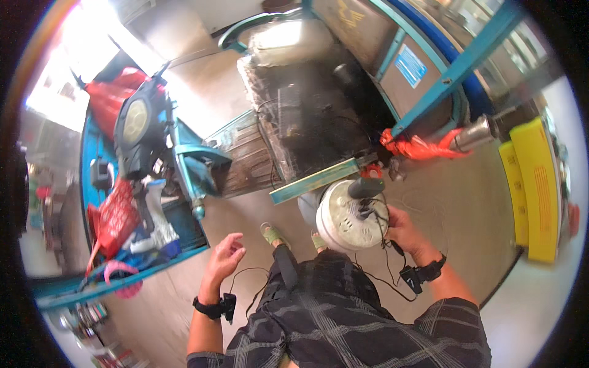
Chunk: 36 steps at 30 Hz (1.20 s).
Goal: The person picks up a black electronic box and a white circular base, connects a power cable between them, and then uses a screwdriver to tighten a screw on the white base.
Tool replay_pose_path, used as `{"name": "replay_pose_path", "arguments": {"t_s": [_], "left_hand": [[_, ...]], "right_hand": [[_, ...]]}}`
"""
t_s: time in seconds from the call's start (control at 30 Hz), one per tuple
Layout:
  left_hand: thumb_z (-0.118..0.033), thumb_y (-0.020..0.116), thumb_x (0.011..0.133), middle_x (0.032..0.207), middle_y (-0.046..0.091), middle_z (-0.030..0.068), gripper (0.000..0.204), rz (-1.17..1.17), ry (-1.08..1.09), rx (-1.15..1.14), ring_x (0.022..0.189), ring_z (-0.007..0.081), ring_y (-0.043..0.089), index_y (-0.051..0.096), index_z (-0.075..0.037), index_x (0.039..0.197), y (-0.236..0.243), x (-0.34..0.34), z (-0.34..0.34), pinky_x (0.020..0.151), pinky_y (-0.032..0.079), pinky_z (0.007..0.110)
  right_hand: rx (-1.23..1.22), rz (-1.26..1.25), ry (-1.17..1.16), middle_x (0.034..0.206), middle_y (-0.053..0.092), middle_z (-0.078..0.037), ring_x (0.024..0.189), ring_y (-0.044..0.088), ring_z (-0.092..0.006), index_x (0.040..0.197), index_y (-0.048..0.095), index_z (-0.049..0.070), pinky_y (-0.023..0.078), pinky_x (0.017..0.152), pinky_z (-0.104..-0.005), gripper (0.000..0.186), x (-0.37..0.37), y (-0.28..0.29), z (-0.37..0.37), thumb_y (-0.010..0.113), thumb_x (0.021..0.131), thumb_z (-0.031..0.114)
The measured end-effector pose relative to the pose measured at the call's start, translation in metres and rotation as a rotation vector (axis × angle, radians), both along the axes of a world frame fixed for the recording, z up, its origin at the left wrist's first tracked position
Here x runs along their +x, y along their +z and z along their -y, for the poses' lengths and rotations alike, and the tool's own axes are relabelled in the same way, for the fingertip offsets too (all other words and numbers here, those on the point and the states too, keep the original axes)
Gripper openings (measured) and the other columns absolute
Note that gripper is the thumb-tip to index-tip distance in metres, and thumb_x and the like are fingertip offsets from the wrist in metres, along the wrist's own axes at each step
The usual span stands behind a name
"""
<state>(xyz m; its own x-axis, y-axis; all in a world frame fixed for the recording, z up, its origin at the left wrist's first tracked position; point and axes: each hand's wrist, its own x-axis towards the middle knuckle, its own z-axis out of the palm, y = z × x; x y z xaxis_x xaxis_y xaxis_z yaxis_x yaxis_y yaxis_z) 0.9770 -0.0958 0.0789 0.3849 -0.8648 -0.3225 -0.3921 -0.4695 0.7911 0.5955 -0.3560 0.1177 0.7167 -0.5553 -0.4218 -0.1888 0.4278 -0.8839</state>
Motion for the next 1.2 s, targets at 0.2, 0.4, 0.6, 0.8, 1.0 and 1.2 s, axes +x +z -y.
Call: {"name": "replay_pose_path", "arguments": {"t_s": [0.2, 0.4, 0.6, 0.8, 1.0, 1.2], "left_hand": [[-0.013, 0.066, 0.082, 0.087, 0.063, 0.0138, 0.040, 0.010, -0.352, -0.105, 0.077, 0.0258, 0.062, 0.054, -0.002, 0.119, 0.014, 0.070, 0.110, 0.072, 0.051, 0.035], [-0.011, 0.066, 0.081, 0.089, 0.061, 0.0125, 0.041, -0.027, -0.533, -0.206, 0.081, 0.0251, 0.060, 0.054, -0.004, 0.120, 0.037, 0.072, 0.209, 0.073, 0.050, 0.034], [-0.016, 0.066, 0.082, 0.102, 0.061, 0.0173, 0.049, 0.073, -0.658, -0.326, 0.098, 0.0319, 0.059, 0.050, -0.006, 0.127, 0.044, 0.027, 0.289, 0.084, 0.048, 0.039], [-0.026, 0.064, 0.083, 0.110, 0.059, 0.0231, 0.056, 0.241, -0.611, -0.323, 0.106, 0.0405, 0.055, 0.046, -0.004, 0.131, 0.014, -0.018, 0.364, 0.092, 0.045, 0.044], [-0.029, 0.064, 0.081, 0.123, 0.055, 0.0317, 0.068, -0.099, -0.224, 0.036, 0.117, 0.0438, 0.053, 0.040, 0.004, 0.135, -0.027, -0.048, 0.437, 0.098, 0.043, 0.043], [-0.028, 0.064, 0.084, 0.115, 0.059, 0.0271, 0.062, -0.183, 0.044, 0.342, 0.109, 0.0373, 0.058, 0.039, 0.006, 0.129, -0.062, -0.062, 0.484, 0.093, 0.046, 0.039]], "right_hand": [[-0.116, -0.020, -0.498, 0.121, 0.061, -0.001, 0.109, 0.056, -0.0123, 0.128, 0.054, 0.003, 0.043, 0.096, -0.0298, 0.052, 0.003, 0.024, -0.047, 0.073, 0.080, 0.004], [-0.126, 0.054, -0.714, 0.121, 0.061, -0.004, 0.108, 0.059, -0.0144, 0.125, 0.055, 0.002, 0.047, 0.095, -0.0299, 0.048, -0.002, 0.036, -0.080, 0.071, 0.080, 0.003], [-0.135, 0.007, -0.843, 0.118, 0.063, -0.004, 0.107, 0.059, -0.0137, 0.124, 0.057, 0.002, 0.047, 0.094, -0.0294, 0.045, -0.003, 0.033, -0.093, 0.068, 0.080, 0.000], [-0.026, 0.106, -0.896, 0.115, 0.065, -0.003, 0.104, 0.060, -0.0131, 0.122, 0.059, 0.001, 0.047, 0.093, -0.0291, 0.046, -0.008, 0.008, -0.069, 0.071, 0.078, -0.001], [-0.017, 0.147, -0.803, 0.114, 0.066, -0.003, 0.102, 0.061, -0.0125, 0.121, 0.059, 0.001, 0.048, 0.091, -0.0293, 0.046, -0.024, 0.003, -0.029, 0.070, 0.076, -0.002], [0.074, 0.209, -0.836, 0.118, 0.064, -0.005, 0.106, 0.061, -0.0132, 0.126, 0.055, 0.000, 0.047, 0.093, -0.0305, 0.052, -0.048, -0.005, -0.032, 0.063, 0.076, -0.008]]}}
